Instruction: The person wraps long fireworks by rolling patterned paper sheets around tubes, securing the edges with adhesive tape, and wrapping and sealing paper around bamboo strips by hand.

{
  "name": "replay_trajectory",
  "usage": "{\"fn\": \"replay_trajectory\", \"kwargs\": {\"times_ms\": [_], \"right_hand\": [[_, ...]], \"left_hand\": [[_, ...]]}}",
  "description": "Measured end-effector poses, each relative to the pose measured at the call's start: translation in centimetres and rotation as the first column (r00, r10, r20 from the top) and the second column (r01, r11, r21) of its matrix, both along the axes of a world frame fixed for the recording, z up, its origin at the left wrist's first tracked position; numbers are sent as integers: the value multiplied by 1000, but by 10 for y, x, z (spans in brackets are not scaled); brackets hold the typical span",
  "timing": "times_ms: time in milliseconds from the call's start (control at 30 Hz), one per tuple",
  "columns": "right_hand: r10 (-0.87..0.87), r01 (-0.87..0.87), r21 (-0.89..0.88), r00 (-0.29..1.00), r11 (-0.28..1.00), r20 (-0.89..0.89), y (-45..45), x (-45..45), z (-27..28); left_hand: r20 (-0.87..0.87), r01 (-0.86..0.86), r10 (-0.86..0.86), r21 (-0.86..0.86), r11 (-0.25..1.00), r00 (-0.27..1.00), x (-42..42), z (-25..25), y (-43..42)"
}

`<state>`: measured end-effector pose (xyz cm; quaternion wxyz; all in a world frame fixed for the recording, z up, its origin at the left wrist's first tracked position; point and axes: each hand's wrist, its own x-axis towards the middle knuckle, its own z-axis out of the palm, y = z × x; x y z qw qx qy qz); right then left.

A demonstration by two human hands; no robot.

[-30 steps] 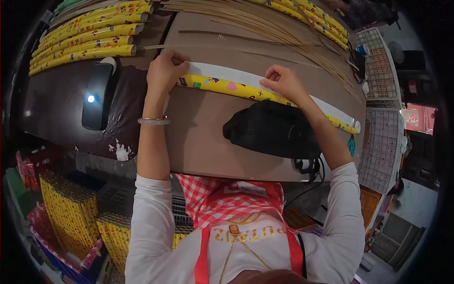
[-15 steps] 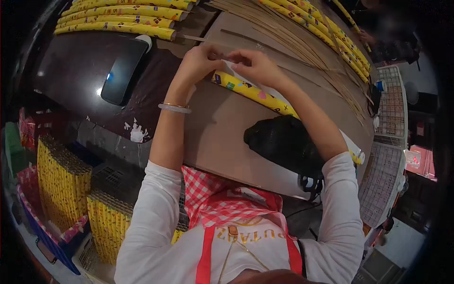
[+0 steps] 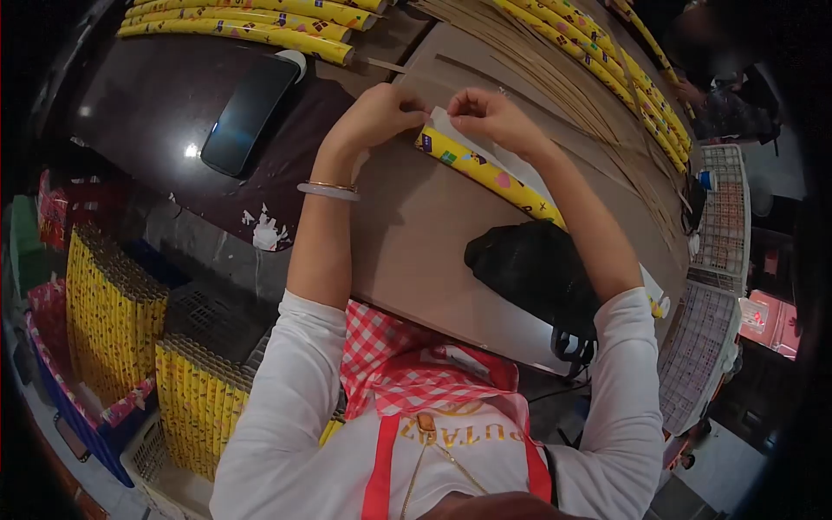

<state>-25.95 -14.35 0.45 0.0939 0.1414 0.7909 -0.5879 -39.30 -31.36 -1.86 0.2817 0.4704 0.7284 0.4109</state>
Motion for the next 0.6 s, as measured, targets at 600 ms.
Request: {"fn": "replay_trajectory", "kwargs": {"times_ms": [600], "right_hand": [[359, 378, 877, 807, 296, -469, -41, -4, 18]], "left_hand": [[29, -40, 41, -53, 998, 999, 0, 0, 5]]}}
